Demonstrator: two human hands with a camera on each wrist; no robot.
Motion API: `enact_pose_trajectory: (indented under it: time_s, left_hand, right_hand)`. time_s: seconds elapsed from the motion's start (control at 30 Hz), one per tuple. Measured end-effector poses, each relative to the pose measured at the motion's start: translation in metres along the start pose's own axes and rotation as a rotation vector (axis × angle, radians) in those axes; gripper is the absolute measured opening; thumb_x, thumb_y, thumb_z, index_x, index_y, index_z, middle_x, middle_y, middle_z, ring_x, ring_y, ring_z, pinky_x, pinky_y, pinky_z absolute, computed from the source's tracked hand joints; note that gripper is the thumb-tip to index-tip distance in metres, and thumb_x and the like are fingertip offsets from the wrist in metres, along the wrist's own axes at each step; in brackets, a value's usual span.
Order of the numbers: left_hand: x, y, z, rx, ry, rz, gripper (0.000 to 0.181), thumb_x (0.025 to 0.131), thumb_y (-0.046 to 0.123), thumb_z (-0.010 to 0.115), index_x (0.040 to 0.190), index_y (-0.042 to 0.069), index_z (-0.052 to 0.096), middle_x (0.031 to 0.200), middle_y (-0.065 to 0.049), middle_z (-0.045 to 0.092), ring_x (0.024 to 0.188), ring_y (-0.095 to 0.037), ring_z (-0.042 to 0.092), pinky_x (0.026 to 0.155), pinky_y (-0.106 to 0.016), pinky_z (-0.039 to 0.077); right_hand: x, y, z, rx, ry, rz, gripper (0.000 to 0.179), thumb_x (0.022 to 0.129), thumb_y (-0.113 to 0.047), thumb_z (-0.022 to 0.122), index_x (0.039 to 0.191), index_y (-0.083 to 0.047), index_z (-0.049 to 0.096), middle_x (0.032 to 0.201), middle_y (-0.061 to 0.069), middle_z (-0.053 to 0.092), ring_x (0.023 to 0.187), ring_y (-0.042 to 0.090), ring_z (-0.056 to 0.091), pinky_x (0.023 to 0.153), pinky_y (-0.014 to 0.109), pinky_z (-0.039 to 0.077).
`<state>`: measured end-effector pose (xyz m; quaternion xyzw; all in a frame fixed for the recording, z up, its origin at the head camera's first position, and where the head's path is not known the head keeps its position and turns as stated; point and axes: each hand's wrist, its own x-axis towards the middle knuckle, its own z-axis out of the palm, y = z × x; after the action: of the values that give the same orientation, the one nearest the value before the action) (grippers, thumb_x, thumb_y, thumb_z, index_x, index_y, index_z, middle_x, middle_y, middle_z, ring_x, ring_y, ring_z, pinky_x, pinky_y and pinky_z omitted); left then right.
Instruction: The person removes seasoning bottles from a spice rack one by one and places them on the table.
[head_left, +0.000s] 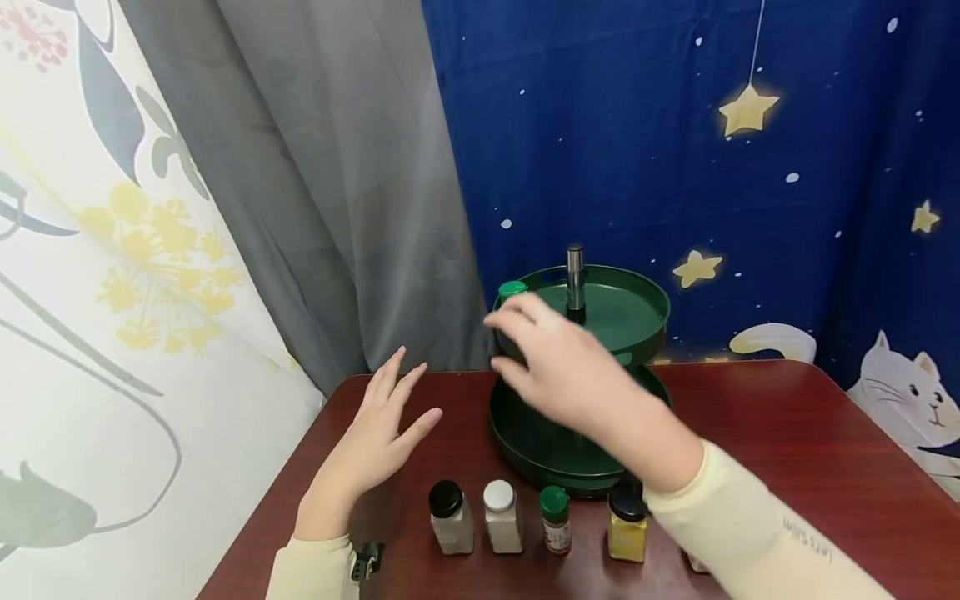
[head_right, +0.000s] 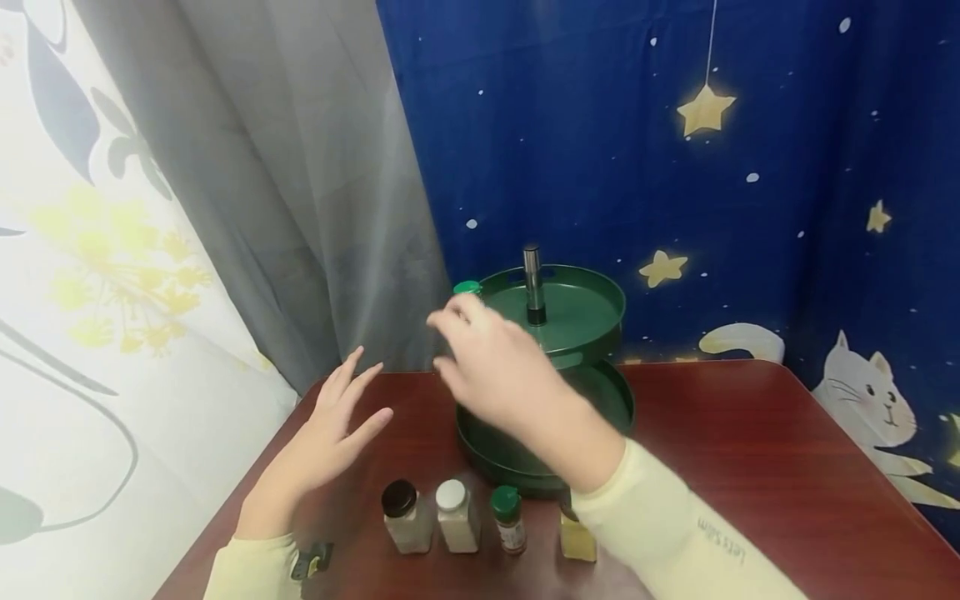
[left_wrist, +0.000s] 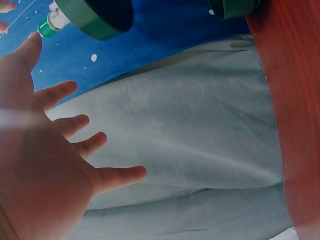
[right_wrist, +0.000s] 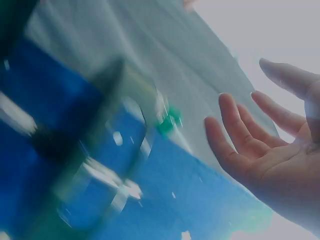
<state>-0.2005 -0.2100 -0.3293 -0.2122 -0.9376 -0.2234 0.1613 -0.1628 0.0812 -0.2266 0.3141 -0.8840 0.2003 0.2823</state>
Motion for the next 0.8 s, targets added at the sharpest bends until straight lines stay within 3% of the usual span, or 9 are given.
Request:
enact_pose_trajectory:
  time_s: [0.1, 0.27, 0.4, 0.6, 0.7, 0.8]
  left_hand:
    - [0.001, -0.001, 0.0, -0.002, -0.011, -0.003, 0.074, 0.106, 0.056, 0.058, 0.168, 0.023, 0.034, 0.182, -0.005, 0.008, 0.167, -0.042, 0.01, 0.125, -0.072, 0.029]
    - [0.001, -0.003, 0.002, -0.007, -0.033, -0.009, 0.075, 0.106, 0.055, 0.058, 0.169, 0.023, 0.032, 0.182, -0.006, 0.008, 0.167, -0.042, 0.01, 0.126, -0.072, 0.028]
    - [0.001, -0.005, 0.003, -0.011, -0.038, -0.011, 0.076, 0.106, 0.054, 0.059, 0.169, 0.022, 0.031, 0.181, -0.008, 0.009, 0.167, -0.041, 0.011, 0.126, -0.071, 0.028]
    - [0.001, -0.005, 0.004, -0.014, -0.052, 0.002, 0.077, 0.107, 0.055, 0.058, 0.169, 0.017, 0.032, 0.182, -0.005, 0.009, 0.167, -0.04, 0.012, 0.127, -0.071, 0.027]
    - [0.0, -0.006, 0.004, -0.005, -0.048, 0.008, 0.079, 0.107, 0.055, 0.057, 0.17, 0.015, 0.029, 0.182, -0.001, 0.009, 0.167, -0.04, 0.013, 0.127, -0.07, 0.027]
    - [-0.001, -0.006, 0.004, 0.003, -0.046, 0.012, 0.083, 0.107, 0.055, 0.057, 0.171, 0.015, 0.023, 0.182, 0.0, 0.01, 0.167, -0.041, 0.013, 0.128, -0.069, 0.026]
  right_hand:
    - [0.018, 0.005, -0.022, -0.02, 0.0, 0.039, 0.046, 0.1, -0.024, 0.077, 0.143, -0.01, 0.065, 0.147, 0.012, 0.055, 0.086, 0.02, 0.071, 0.078, 0.037, 0.063]
    - [0.045, 0.009, -0.042, -0.056, -0.052, 0.116, 0.05, 0.103, -0.024, 0.072, 0.15, -0.013, 0.059, 0.156, 0.012, 0.045, 0.084, 0.022, 0.069, 0.076, 0.036, 0.061]
    - [0.062, 0.017, -0.04, -0.089, -0.101, 0.183, 0.053, 0.105, -0.027, 0.068, 0.156, -0.017, 0.053, 0.163, 0.012, 0.037, 0.087, 0.023, 0.069, 0.075, 0.038, 0.059]
    - [0.069, 0.032, -0.029, -0.138, -0.229, 0.271, 0.063, 0.108, -0.034, 0.062, 0.165, -0.018, 0.041, 0.171, 0.017, 0.029, 0.113, 0.03, 0.072, 0.098, 0.051, 0.06]
    - [0.068, 0.037, -0.024, -0.16, -0.294, 0.275, 0.069, 0.108, -0.036, 0.062, 0.169, -0.02, 0.034, 0.172, 0.019, 0.031, 0.127, 0.034, 0.069, 0.101, 0.053, 0.059]
    - [0.068, 0.039, -0.019, -0.162, -0.32, 0.251, 0.069, 0.108, -0.035, 0.061, 0.169, -0.02, 0.032, 0.168, 0.018, 0.038, 0.128, 0.033, 0.067, 0.096, 0.051, 0.061]
